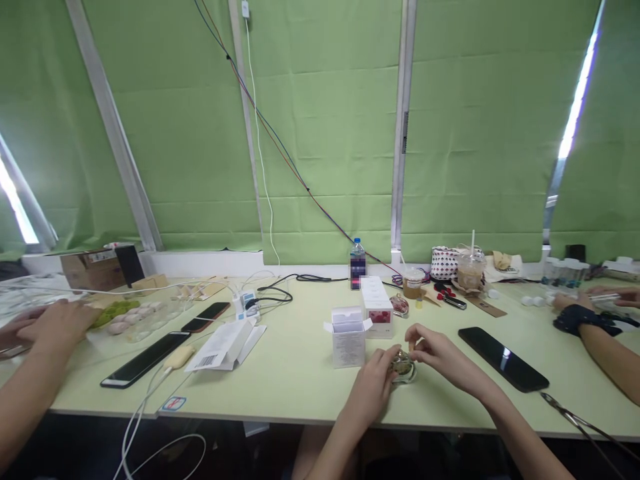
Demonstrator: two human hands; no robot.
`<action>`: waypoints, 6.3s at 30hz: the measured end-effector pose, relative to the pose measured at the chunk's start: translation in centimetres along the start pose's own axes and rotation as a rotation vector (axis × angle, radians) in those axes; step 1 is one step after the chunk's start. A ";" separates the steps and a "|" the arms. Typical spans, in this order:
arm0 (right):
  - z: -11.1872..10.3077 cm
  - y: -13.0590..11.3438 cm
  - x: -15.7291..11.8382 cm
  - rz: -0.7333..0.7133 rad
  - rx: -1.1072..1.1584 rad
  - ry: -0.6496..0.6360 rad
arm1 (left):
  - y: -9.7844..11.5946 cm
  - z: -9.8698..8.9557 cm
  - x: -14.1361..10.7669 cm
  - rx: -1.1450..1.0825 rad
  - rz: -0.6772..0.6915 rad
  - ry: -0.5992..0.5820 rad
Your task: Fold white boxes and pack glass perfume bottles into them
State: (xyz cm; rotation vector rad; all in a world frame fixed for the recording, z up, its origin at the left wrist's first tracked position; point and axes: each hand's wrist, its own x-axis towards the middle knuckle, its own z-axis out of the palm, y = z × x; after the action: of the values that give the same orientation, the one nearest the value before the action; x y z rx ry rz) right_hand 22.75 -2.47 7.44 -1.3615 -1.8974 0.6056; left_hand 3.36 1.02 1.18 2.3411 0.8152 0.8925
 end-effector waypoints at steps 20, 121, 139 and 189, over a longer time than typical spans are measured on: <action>1.1 -1.2 0.8 -0.065 -0.296 0.122 | 0.1 -0.1 0.0 0.001 0.010 0.001; 1.8 -1.7 1.3 -0.069 -0.453 0.075 | 0.6 -0.4 -0.1 0.018 -0.011 -0.007; 1.7 -1.9 1.2 -0.076 -0.462 0.072 | 0.6 -0.4 -0.1 0.011 -0.008 -0.007; -1.3 -0.1 1.3 -0.101 -0.136 0.049 | -0.5 0.3 -0.1 -0.014 -0.010 0.009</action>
State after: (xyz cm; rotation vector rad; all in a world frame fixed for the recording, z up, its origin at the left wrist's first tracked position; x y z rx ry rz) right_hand 23.48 -1.26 8.71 -1.3431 -1.9849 0.3961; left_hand 3.28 1.25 0.61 2.3206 0.8207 0.9022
